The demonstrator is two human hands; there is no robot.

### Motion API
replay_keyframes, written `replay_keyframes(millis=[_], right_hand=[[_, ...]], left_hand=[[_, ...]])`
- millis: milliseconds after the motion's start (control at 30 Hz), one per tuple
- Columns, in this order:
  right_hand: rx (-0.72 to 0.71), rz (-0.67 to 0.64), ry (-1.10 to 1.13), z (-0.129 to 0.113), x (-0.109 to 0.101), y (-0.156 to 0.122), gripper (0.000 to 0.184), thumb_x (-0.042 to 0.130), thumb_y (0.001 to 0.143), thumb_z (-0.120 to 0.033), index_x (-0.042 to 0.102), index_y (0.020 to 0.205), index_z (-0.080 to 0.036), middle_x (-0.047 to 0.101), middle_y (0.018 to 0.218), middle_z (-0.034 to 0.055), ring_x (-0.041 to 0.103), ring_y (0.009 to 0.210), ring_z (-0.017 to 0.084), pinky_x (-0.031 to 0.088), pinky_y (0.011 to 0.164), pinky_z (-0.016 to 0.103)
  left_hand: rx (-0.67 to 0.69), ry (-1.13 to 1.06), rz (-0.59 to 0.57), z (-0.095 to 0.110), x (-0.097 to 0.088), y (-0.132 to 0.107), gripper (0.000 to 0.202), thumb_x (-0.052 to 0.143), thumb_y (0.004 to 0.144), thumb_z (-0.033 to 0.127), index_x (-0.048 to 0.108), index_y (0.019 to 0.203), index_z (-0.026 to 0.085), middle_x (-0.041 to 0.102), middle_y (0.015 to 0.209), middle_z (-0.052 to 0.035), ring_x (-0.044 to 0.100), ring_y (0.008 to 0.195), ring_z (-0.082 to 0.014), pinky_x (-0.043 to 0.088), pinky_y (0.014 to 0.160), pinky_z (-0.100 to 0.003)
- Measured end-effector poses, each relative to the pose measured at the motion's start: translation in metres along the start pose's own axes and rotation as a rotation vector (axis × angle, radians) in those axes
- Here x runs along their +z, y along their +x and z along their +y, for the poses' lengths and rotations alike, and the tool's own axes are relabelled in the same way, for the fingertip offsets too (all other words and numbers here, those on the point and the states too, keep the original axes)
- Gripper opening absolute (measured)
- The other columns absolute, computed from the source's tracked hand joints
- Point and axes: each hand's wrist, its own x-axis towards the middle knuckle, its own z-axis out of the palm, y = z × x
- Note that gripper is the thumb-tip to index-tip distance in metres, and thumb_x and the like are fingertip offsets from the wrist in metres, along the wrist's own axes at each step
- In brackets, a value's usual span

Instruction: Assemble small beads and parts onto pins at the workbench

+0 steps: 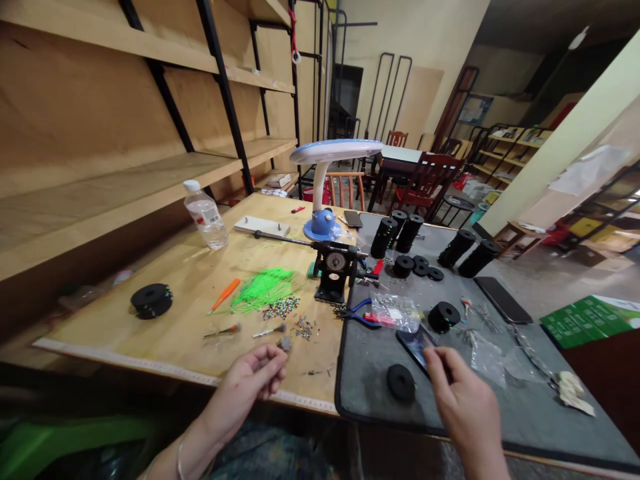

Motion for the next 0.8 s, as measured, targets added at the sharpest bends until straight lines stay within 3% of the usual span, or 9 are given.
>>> replay_keyframes(millis=[133, 200, 300, 500, 800], right_hand=[[-0.237, -0.184, 0.393, -0.048, 0.043, -0.052, 0.034, 0.044, 0.089, -0.049, 0.062, 0.079, -0.022, 0.068, 0.066, 0.0015, 0.063, 0.061, 0.018, 0.046, 0.055, 0.021], [-0.308, -0.269, 0.475, -0.068, 0.064, -0.073, 0.030, 0.045, 0.091, -0.044, 0.060, 0.078, -0.021, 0.065, 0.062, 0.0003, 0.062, 0.057, 0.016, 0.045, 0.054, 0.020], [-0.363, -0.277, 0.492, -0.082, 0.084, -0.089, 0.026, 0.047, 0.091, -0.041, 0.058, 0.077, -0.022, 0.063, 0.061, 0.0000, 0.060, 0.053, 0.016, 0.044, 0.052, 0.021], [-0.406, -0.260, 0.467, -0.083, 0.091, -0.093, 0.025, 0.048, 0.091, -0.041, 0.056, 0.077, -0.022, 0.061, 0.059, -0.0007, 0.058, 0.051, 0.015, 0.041, 0.051, 0.021], [-0.378, -0.344, 0.529, -0.091, 0.097, -0.097, 0.029, 0.044, 0.093, -0.040, 0.055, 0.074, -0.021, 0.063, 0.060, 0.0000, 0.059, 0.053, 0.015, 0.043, 0.052, 0.020]], left_hand=[[-0.039, 0.041, -0.091, -0.017, 0.012, -0.006, 0.043, 0.071, 0.067, 0.054, 0.055, 0.069, 0.015, 0.060, 0.059, 0.0011, 0.048, 0.045, -0.0065, 0.033, 0.042, -0.017], [-0.053, 0.051, -0.135, -0.024, 0.013, -0.008, 0.044, 0.070, 0.067, 0.056, 0.055, 0.071, 0.015, 0.060, 0.059, 0.0007, 0.048, 0.045, -0.0065, 0.032, 0.042, -0.017], [-0.061, 0.069, -0.173, -0.029, 0.013, -0.011, 0.045, 0.070, 0.068, 0.057, 0.055, 0.072, 0.015, 0.059, 0.058, 0.0010, 0.048, 0.044, -0.0067, 0.032, 0.042, -0.017], [-0.058, 0.090, -0.174, -0.030, 0.013, -0.013, 0.044, 0.068, 0.069, 0.057, 0.055, 0.071, 0.015, 0.058, 0.057, 0.0013, 0.047, 0.045, -0.0068, 0.032, 0.043, -0.018], [-0.044, 0.119, -0.213, -0.032, 0.014, -0.013, 0.040, 0.066, 0.074, 0.054, 0.055, 0.073, 0.015, 0.056, 0.059, 0.0013, 0.047, 0.046, -0.0075, 0.032, 0.045, -0.019]])
